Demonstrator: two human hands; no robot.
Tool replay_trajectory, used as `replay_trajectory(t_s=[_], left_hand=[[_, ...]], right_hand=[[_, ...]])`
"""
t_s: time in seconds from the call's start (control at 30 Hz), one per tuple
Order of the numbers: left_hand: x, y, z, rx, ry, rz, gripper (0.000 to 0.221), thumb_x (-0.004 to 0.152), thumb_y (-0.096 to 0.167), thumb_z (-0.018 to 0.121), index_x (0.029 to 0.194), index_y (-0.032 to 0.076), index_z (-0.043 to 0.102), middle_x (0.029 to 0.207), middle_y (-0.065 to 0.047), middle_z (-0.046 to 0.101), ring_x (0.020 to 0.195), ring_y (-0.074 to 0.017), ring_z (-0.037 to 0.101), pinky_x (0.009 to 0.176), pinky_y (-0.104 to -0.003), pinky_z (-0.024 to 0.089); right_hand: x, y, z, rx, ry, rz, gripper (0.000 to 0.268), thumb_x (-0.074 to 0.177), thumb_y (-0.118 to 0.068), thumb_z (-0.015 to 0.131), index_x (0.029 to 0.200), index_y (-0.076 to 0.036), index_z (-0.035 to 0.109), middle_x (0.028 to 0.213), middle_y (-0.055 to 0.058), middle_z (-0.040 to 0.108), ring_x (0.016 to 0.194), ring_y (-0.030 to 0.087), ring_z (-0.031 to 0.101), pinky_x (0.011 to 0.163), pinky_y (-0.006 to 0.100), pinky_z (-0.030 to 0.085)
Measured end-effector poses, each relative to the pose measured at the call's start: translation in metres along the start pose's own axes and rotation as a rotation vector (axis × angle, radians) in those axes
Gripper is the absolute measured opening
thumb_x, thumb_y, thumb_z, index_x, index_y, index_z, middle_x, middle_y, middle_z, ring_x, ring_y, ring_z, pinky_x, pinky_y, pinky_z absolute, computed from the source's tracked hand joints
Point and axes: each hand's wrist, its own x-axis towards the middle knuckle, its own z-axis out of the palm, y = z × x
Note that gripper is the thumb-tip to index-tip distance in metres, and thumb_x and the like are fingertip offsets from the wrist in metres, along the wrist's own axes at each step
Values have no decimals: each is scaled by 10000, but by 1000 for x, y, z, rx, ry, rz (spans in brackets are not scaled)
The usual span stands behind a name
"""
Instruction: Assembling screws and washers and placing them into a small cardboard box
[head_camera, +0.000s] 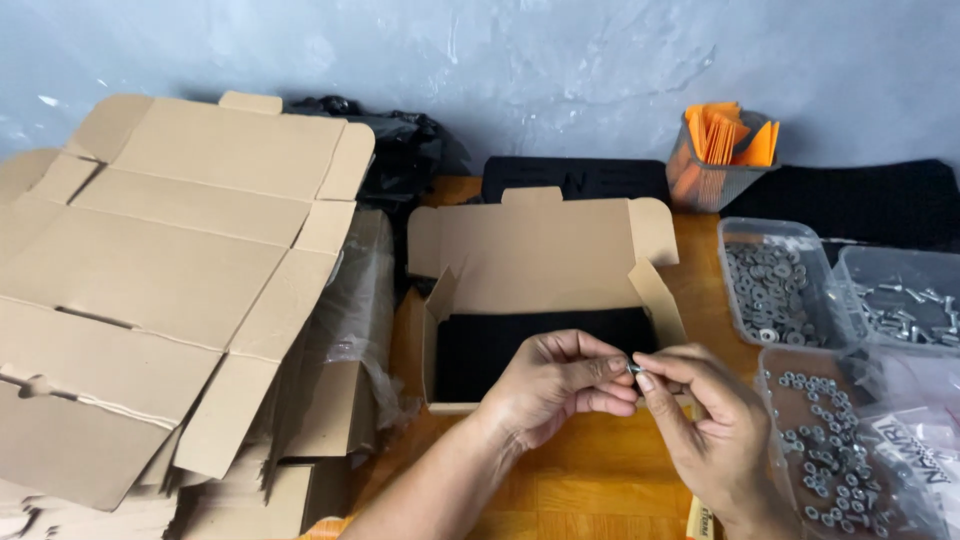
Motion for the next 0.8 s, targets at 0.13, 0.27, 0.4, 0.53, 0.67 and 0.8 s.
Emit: replay_trajectory(t_s=[0.13, 0.27, 0.4, 0.53, 0.67, 0.8], left_hand=[[-3, 6, 2, 9, -6, -8, 135, 905, -25, 755, 1009, -82, 689, 880, -236, 742, 752, -286, 764, 722, -366, 686], [-3, 4, -3, 26, -31, -38, 137, 908, -30, 750, 1019, -90, 696, 885, -251, 741, 769, -298, 764, 735, -388, 688], [1, 5, -3, 68, -35, -66, 166, 916, -2, 750, 1043, -97, 702, 928, -264, 740, 776, -307, 761, 750, -377, 686], [-1, 4, 0, 63, -11, -73, 161, 908, -7, 753, 1033, -94, 700, 906, -256, 739, 773, -303, 760, 747, -384, 685], [-2, 1, -1, 66, -48, -64, 175, 911, 1, 754, 1047, -98, 703, 923, -259, 741, 779, -304, 762, 751, -387, 686], [-2, -3, -2, 62, -43, -71, 159, 918, -11, 746, 1038, -106, 700, 913, -277, 740, 777, -316, 764, 743, -378, 688]], right_hand=[[3, -3, -1, -2, -13, 9, 137, 923, -44, 668, 1030, 25, 717, 929, 114, 723, 818, 170, 711, 743, 238, 577], [1, 0, -3, -63, -42, -19, 126, 935, -97, 655, 982, 0, 719, 876, 92, 715, 763, 158, 691, 688, 239, 550], [-7, 5, -6, -98, -36, -10, 297, 934, -142, 643, 1191, -4, 700, 934, 88, 719, 823, 143, 713, 713, 231, 625], [-10, 4, -7, -90, -30, 77, 394, 913, -151, 668, 1282, -12, 656, 1003, 92, 714, 868, 138, 719, 734, 216, 643], [-6, -1, -7, -108, -4, -65, 156, 932, -67, 650, 1063, 1, 703, 966, 112, 701, 781, 159, 684, 727, 237, 576], [-11, 8, -6, -75, -1, -11, 100, 913, -103, 693, 962, -16, 700, 875, 69, 693, 739, 130, 663, 671, 213, 555]])
